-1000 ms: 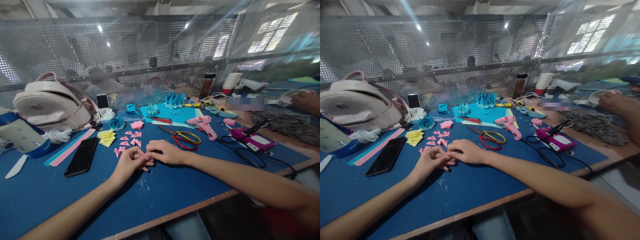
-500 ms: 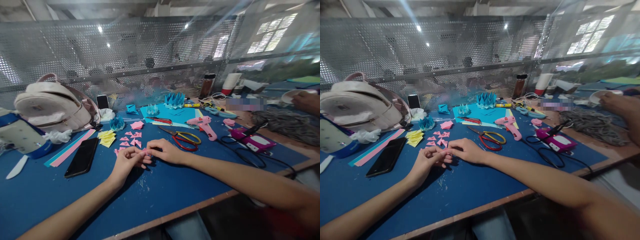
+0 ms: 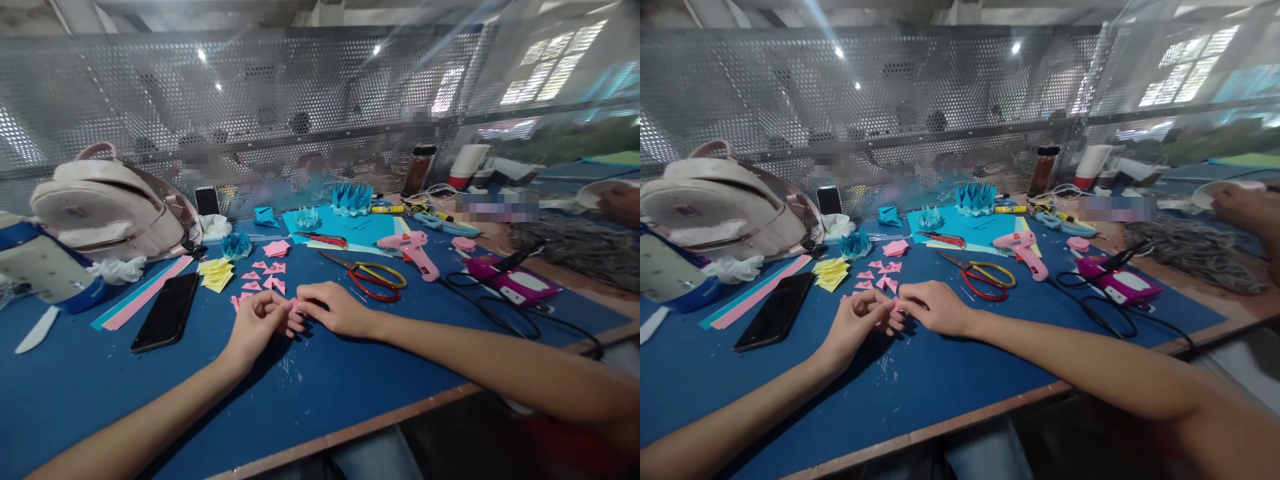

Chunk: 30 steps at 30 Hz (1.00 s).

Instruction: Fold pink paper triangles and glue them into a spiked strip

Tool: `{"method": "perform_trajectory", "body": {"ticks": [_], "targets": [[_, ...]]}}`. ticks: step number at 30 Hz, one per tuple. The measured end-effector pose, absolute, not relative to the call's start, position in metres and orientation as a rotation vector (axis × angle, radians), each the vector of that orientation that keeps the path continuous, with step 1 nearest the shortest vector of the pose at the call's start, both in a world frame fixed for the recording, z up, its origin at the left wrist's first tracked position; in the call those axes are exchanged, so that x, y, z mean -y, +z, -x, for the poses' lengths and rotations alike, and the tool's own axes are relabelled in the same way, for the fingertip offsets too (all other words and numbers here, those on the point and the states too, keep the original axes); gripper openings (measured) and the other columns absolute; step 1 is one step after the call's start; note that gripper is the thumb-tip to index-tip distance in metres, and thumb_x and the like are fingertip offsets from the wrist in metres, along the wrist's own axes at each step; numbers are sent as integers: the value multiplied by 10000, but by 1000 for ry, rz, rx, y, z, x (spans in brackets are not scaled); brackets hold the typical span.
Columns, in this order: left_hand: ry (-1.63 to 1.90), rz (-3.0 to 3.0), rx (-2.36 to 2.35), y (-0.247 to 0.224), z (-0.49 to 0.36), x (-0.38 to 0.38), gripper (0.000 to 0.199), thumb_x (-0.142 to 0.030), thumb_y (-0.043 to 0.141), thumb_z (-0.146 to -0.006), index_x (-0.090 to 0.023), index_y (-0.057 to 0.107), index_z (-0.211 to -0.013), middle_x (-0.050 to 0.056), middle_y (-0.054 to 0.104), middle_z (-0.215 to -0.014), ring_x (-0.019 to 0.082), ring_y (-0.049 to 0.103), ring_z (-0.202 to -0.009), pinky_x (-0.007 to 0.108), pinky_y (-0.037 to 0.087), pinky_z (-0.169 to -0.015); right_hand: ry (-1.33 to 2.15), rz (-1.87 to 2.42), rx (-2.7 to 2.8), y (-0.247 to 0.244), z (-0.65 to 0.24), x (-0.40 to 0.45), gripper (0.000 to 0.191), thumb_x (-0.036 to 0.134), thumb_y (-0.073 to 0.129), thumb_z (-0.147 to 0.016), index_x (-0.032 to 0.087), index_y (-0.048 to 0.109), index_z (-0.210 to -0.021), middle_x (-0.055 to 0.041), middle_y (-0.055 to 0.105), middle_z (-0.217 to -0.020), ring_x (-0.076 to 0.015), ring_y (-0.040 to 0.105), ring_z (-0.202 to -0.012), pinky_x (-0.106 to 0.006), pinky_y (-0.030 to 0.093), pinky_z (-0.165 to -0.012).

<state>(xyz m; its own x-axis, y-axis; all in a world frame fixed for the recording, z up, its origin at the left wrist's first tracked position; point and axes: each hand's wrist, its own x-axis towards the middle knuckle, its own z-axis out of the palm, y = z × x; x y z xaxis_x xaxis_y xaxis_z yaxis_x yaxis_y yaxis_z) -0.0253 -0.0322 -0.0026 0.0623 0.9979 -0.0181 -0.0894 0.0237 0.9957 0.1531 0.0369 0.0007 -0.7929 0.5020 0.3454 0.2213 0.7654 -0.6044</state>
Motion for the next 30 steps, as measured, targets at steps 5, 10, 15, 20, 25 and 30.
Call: {"method": "perform_trajectory", "body": {"ticks": [5, 10, 15, 20, 25, 30], "targets": [[1130, -1127, -1097, -3, 26, 40, 364, -476, 768, -759, -144, 619, -761, 98, 768, -714, 226, 746, -656, 282, 579, -569, 871, 507, 2434, 5, -155, -39, 380, 373, 437, -989, 176, 465, -665, 31, 467, -620, -108, 416, -586, -246, 298, -583], [927, -1317, -1065, 2, 26, 63, 215, -346, 667, -872, -155, 657, -776, 90, 778, -784, 174, 721, -702, 225, 536, -609, 1117, 482, 2343, 22, -143, -46, 414, 372, 370, -1018, 167, 549, -705, 8, 541, -650, -114, 494, -579, -241, 379, -598], [810, -1756, -954, 4, 26, 74, 129, -197, 638, -863, -192, 765, -842, 59, 773, -776, 159, 693, -658, 219, 490, -601, 514, 295, 2653, 30, -96, -76, 120, 242, 565, -946, 187, 624, -1034, -41, 653, -994, -182, 541, -920, -293, 408, -800], [850, -1776, -912, 0, 32, 72, 153, -141, 624, -846, -185, 769, -864, 57, 769, -767, 154, 683, -648, 210, 481, -593, -182, -36, 2929, 24, -48, -100, 172, 302, 598, -939, 154, 633, -1020, -99, 641, -1050, -237, 484, -970, -322, 358, -727], [911, -1548, -1030, 2, 37, 69, 119, -207, 656, -854, -160, 740, -783, 60, 769, -741, 113, 634, -566, 181, 455, -529, -94, -19, 2948, 26, -41, -102, 183, 311, 581, -955, 145, 648, -919, -75, 647, -936, -205, 498, -890, -295, 352, -705], [1032, -1081, -928, 1, 36, 56, 164, -288, 691, -842, -146, 625, -796, 98, 762, -753, 189, 724, -685, 216, 550, -529, 1, 104, 2916, 39, -74, -100, 163, 298, 585, -949, 163, 663, -900, -63, 657, -890, -211, 519, -881, -299, 374, -724]]}}
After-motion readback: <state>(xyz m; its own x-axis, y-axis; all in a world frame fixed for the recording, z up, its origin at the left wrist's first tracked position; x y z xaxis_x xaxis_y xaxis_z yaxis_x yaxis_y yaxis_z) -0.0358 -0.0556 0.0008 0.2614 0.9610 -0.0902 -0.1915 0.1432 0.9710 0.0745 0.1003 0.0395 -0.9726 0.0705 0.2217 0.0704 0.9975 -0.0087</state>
